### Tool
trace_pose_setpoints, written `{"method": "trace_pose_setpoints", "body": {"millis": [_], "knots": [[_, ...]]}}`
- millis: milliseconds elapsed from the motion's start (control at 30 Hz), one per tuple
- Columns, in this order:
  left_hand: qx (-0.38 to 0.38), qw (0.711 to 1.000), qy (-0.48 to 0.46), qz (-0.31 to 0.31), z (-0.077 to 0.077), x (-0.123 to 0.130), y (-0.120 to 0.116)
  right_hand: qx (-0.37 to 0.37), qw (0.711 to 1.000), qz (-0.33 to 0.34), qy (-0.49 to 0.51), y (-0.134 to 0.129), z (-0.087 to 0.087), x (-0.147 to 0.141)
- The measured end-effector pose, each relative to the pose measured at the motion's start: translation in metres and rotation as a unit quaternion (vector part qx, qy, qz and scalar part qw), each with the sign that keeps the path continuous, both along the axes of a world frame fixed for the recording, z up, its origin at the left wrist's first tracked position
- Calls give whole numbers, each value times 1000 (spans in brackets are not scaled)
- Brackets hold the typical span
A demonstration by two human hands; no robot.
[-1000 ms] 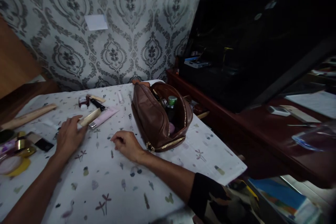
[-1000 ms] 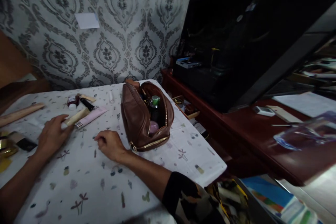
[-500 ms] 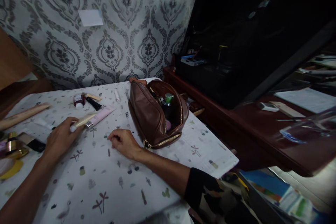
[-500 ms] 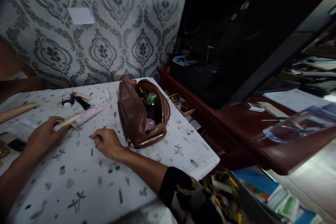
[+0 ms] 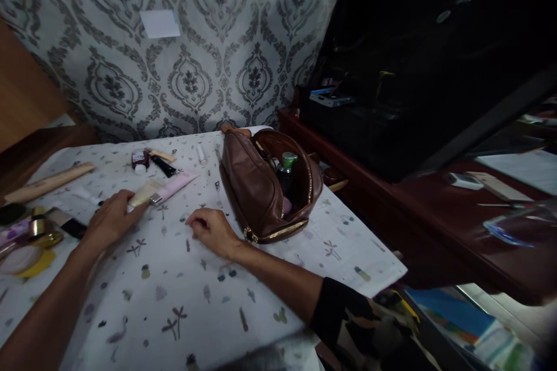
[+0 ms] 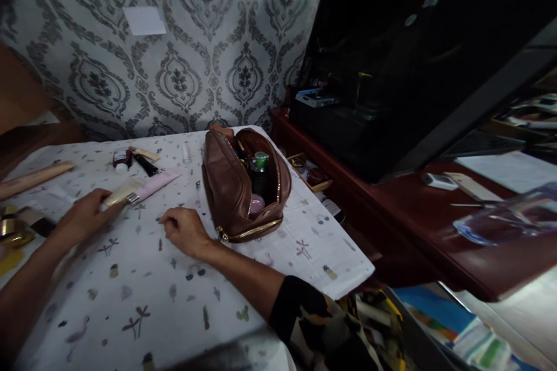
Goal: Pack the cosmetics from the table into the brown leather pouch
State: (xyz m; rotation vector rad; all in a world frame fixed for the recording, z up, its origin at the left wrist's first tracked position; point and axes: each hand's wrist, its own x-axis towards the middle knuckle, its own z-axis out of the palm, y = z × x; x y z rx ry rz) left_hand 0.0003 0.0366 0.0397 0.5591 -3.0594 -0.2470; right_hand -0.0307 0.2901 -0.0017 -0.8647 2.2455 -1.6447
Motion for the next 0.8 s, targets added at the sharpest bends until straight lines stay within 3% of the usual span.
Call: {"method": "trace_pose_setpoints", "body": {"millis": [100, 233, 400, 600, 800], "knots": [[6, 999, -26, 39, 7, 2, 6, -7, 1000, -1, -5, -1, -2, -1], [23, 998, -35, 36, 10, 2, 7, -20, 999, 4, -28, -3, -5, -2], [26, 995, -93, -28, 12, 5, -8, -28, 999, 14, -36, -1, -4, -1], [113, 985, -100, -86, 19, 13, -22, -22, 999, 5, -39, -1, -4, -1], [137, 978, -131, -93, 30, 17, -20, -22, 999, 9, -35, -2, -4, -1]]}}
